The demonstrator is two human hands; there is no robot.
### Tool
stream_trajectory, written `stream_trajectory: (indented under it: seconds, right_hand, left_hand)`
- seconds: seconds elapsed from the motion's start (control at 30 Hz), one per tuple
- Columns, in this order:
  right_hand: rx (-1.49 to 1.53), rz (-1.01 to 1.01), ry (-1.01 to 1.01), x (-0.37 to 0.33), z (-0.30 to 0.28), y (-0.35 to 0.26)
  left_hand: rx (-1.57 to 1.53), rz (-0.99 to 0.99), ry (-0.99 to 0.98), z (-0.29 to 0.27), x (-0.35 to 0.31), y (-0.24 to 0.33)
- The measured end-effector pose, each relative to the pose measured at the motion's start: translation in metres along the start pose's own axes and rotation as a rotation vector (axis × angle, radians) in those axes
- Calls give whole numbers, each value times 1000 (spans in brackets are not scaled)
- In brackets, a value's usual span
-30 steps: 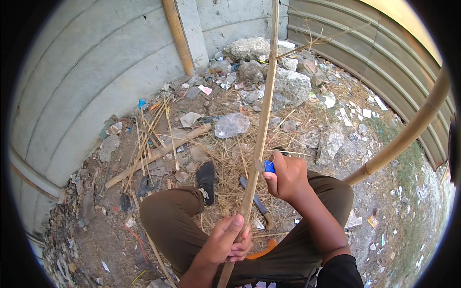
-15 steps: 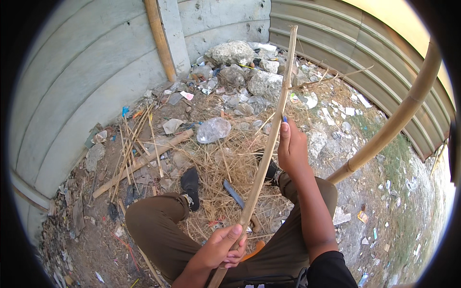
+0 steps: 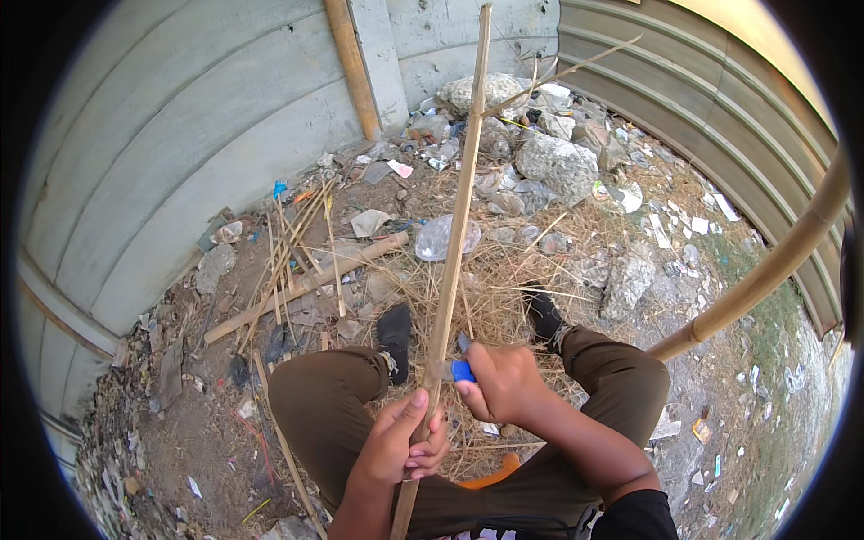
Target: The person sits cross-legged on the ground and uses a knife to sharpen a long, thin wooden stick. They hold the stick with one hand and scrape the blade along its length to remove bark and smooth the surface. The person rotates the stick periodically to work on different sides.
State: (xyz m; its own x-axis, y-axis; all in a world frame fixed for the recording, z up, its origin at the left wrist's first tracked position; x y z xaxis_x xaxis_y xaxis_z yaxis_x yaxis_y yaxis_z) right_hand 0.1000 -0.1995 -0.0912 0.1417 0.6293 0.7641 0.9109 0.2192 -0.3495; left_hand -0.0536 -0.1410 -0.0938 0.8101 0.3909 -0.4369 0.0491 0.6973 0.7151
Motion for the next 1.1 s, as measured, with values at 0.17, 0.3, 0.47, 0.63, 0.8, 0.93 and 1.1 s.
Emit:
stream_trajectory:
  seconds: [0.17,0.3,0.47,0.63,0.8,0.93,1.1]
  right_hand:
    - [-6,-46,9,2,2,-3]
    - [-38,-14,53,3,-5,10]
    - [-90,-56,57,6,-11,16]
    - [-140,-62,80,6,-13,20]
    - [-167,-67,93,6,-13,24]
    - [-233,189,147,9,-18,45]
    - [-242,627,254,19,-59,118]
  left_hand:
    - [6,-23,-32,1,-4,-5]
    - [83,-6,-42,7,-3,-9]
    - [146,0,-12,9,-3,-10]
    - [152,-10,-13,13,-5,-10]
    - [142,-29,-29,8,-4,-14]
    - [175,-51,-19,10,-3,-18]
    - [275,-158,-164,35,-15,-39]
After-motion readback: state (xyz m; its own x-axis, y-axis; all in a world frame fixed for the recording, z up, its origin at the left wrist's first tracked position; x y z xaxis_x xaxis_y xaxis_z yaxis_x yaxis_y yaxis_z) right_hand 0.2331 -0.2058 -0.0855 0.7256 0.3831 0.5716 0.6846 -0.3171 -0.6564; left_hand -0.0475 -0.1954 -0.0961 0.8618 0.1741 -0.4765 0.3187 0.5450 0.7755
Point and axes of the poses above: each hand's wrist, its own x-axis towards the middle knuckle, its own z-axis out of the palm, y = z × x, the point moved 5 cm from there along x, towards the middle knuckle, and after that the axes turned 11 degrees about y, right-handed, at the moved point
